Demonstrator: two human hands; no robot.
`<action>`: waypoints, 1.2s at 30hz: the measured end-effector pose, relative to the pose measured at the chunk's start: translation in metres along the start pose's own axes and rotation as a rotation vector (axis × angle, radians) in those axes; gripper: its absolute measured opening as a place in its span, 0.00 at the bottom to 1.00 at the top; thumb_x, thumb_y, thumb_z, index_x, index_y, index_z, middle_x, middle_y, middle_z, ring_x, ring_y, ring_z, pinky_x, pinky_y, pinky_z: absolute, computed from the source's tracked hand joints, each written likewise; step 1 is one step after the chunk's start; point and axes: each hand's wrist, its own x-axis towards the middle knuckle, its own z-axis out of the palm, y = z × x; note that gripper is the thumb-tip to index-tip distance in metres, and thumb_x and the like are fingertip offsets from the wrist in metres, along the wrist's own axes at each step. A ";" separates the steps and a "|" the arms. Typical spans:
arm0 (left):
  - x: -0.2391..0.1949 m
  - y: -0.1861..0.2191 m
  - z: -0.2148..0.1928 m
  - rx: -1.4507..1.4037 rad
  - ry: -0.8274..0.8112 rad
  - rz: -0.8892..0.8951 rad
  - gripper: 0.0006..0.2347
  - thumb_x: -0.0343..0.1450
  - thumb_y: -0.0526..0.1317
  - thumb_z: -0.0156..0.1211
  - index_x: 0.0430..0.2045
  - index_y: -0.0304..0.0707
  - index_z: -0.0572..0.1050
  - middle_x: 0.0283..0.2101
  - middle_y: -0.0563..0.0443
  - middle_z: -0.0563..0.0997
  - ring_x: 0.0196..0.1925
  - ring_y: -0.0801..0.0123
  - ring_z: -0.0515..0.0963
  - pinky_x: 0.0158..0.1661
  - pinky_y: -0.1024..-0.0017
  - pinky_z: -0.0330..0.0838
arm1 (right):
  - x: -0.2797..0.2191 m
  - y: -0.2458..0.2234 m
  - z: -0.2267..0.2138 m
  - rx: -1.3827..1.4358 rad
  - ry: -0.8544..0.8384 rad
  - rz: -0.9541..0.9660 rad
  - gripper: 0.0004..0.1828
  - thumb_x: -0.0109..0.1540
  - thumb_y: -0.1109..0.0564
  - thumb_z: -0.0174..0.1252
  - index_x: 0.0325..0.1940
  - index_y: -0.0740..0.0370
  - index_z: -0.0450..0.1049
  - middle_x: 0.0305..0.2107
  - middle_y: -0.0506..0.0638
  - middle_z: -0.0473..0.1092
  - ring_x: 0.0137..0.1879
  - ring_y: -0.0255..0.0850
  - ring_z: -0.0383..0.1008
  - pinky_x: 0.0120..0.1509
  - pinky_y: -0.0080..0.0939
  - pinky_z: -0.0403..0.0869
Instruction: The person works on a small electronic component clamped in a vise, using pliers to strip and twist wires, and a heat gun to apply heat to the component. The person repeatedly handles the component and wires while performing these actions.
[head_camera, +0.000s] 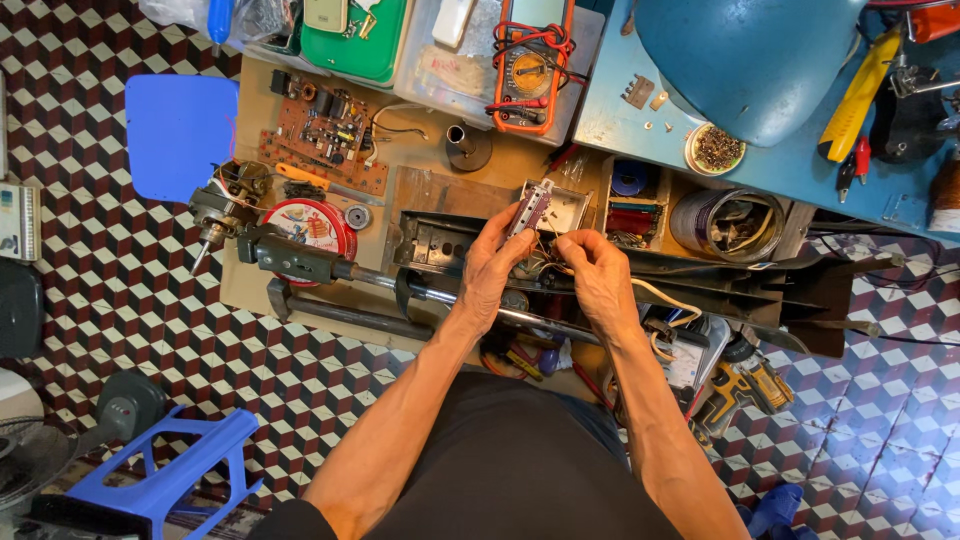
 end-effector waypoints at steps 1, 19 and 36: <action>0.000 0.000 0.000 0.003 0.003 0.002 0.29 0.71 0.47 0.62 0.66 0.32 0.64 0.56 0.46 0.76 0.59 0.68 0.76 0.61 0.68 0.68 | 0.000 0.002 0.000 0.009 -0.005 0.005 0.17 0.65 0.49 0.57 0.48 0.66 0.78 0.37 0.50 0.77 0.45 0.35 0.73 0.53 0.35 0.70; -0.006 -0.001 -0.003 0.159 0.062 0.067 0.26 0.71 0.46 0.62 0.63 0.34 0.69 0.60 0.45 0.77 0.62 0.66 0.74 0.62 0.69 0.64 | -0.002 -0.004 0.008 0.149 0.062 -0.013 0.10 0.63 0.56 0.61 0.45 0.64 0.79 0.32 0.44 0.75 0.39 0.30 0.71 0.49 0.34 0.70; -0.014 -0.004 -0.002 0.273 0.159 -0.026 0.24 0.71 0.50 0.60 0.61 0.40 0.73 0.48 0.51 0.82 0.51 0.71 0.78 0.52 0.72 0.69 | -0.002 0.011 -0.003 0.343 0.223 -0.038 0.09 0.65 0.55 0.62 0.45 0.63 0.79 0.33 0.44 0.75 0.39 0.30 0.69 0.48 0.31 0.69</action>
